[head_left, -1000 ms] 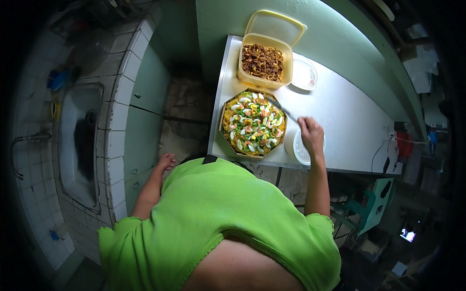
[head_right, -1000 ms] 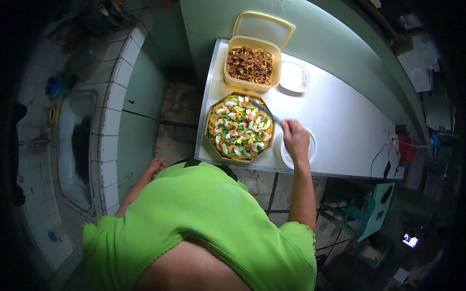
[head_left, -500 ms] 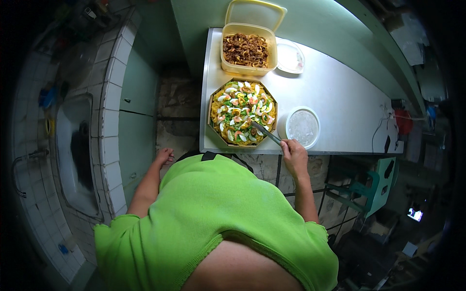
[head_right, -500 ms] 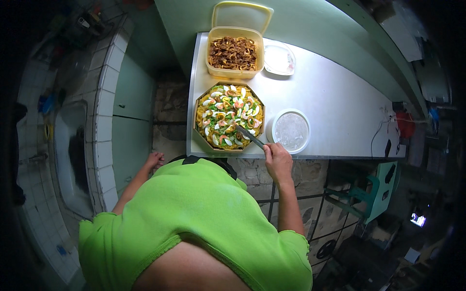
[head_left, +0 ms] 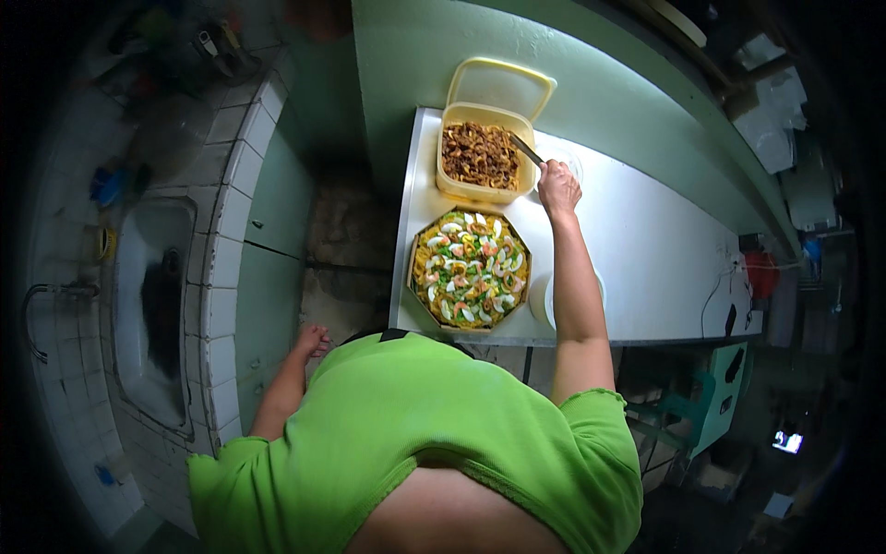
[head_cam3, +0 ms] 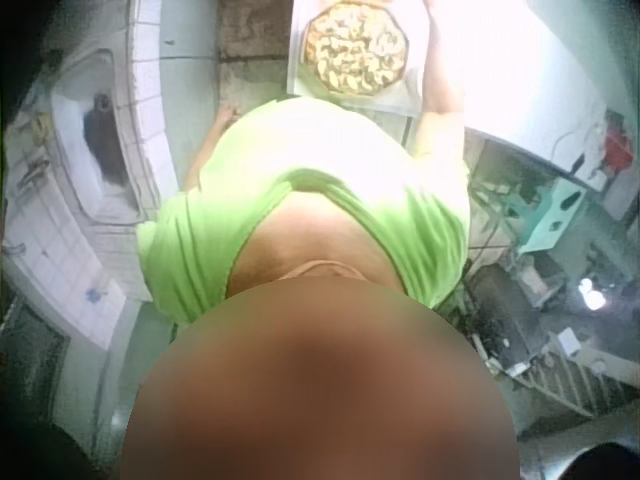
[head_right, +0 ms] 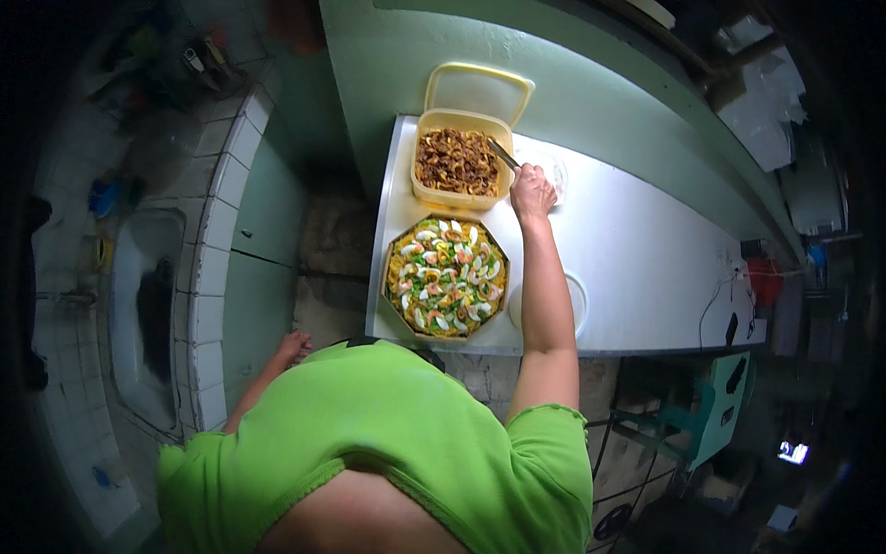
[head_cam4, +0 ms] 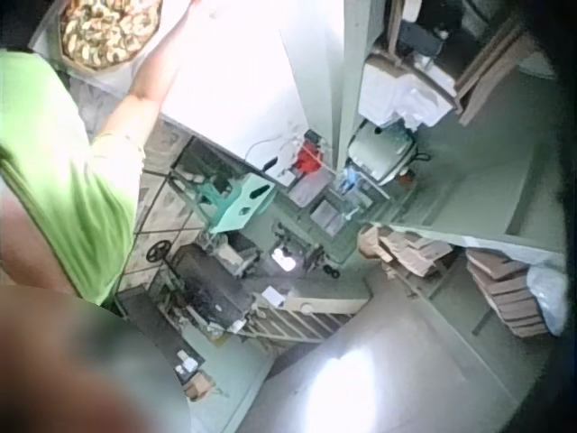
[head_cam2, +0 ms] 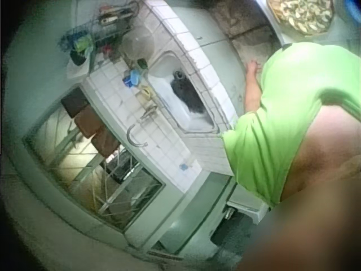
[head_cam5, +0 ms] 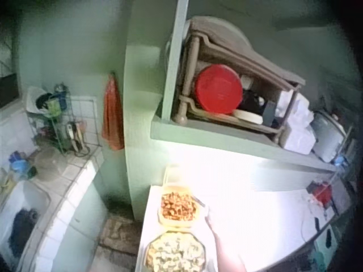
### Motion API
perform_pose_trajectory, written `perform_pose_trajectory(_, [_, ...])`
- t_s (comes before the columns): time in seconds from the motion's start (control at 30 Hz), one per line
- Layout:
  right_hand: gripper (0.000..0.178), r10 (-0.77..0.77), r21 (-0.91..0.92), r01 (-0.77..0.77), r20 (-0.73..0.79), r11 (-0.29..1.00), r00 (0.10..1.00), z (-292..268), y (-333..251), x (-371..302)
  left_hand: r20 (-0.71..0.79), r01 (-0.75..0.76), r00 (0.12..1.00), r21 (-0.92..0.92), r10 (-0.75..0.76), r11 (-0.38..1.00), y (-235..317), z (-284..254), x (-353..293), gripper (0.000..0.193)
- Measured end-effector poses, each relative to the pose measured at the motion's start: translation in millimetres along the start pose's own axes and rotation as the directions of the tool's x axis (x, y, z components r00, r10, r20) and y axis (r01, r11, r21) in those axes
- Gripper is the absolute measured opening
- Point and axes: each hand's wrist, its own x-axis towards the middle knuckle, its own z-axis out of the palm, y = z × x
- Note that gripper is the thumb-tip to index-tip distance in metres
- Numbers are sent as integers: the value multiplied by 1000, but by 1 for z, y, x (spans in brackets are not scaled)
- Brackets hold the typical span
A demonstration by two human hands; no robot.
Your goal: The person receives a large round dish of food topped with sliced eggs and vegetables, then uses a spoon to add chopped meat and fried noodles from separate containers. The person places the dish on a metal table, covers it with a plastic bag, and secures it with a green hexagonal lid.
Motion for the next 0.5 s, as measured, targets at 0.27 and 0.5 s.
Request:
perform_pose_trajectory(0.27, [25,43,-150,-23,129,988,991,-6,-10,35,-40,1,999,-7,-2,1000,-25,-7,-10,33])
perform_pose_trajectory(0.5, [33,94,-111,-78,151,991,984,2,-24,45,-38,17,999,30,-16,999,-43,-13,5,31])
